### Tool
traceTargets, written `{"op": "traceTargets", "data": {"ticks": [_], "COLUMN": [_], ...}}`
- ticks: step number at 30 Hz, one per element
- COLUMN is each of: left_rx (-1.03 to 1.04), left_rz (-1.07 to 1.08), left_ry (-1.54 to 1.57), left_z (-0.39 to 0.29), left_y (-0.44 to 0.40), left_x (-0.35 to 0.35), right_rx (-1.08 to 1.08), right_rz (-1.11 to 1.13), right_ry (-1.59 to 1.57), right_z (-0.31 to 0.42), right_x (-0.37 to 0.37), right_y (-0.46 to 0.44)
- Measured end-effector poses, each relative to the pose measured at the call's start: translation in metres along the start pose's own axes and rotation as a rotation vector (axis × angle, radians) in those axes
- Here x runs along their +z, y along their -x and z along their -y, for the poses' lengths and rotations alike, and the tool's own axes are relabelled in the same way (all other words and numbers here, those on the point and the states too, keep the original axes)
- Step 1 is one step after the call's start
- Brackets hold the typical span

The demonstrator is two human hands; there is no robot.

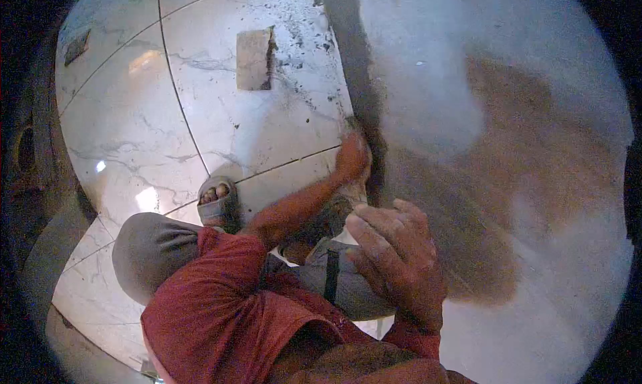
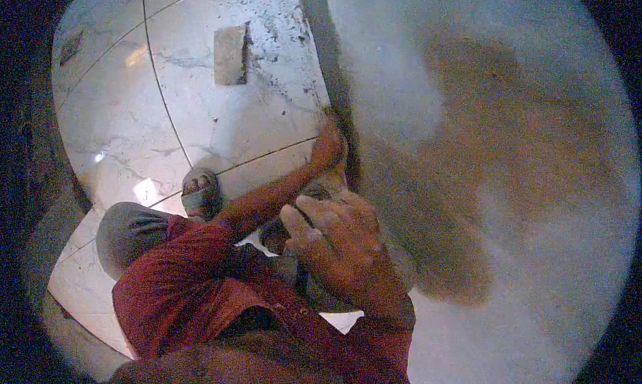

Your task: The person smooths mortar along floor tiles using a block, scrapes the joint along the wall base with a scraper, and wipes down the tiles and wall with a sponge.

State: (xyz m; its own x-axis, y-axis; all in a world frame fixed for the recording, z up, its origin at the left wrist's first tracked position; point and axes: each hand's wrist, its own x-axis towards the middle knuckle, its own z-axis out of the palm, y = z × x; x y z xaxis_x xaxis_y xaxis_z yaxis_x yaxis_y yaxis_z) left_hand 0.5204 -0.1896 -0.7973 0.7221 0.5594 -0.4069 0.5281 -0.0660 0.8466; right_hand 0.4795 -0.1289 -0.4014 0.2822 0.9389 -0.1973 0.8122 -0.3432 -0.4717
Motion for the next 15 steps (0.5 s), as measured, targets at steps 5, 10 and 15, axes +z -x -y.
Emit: {"op": "traceTargets", "data": {"ticks": [5,10,15], "left_rx": [0.288,0.199,0.257], "left_rz": [-0.218,-0.178,-0.037], "left_ry": [-0.138,-0.086,-0.262], "left_z": [0.009,-0.036,0.007], "left_y": [-0.034,-0.206,-0.164], "left_x": [-0.008,-0.154,-0.08], "right_rx": [0.035,0.01,0.036], "right_rz": [-0.024,-0.001,-0.034], "right_ry": [0.079,0.135,0.014], "right_z": [-0.005,-0.004,0.002], "right_x": [0.007,-0.002,-0.005], "right_y": [0.002,0.012,0.013]}}
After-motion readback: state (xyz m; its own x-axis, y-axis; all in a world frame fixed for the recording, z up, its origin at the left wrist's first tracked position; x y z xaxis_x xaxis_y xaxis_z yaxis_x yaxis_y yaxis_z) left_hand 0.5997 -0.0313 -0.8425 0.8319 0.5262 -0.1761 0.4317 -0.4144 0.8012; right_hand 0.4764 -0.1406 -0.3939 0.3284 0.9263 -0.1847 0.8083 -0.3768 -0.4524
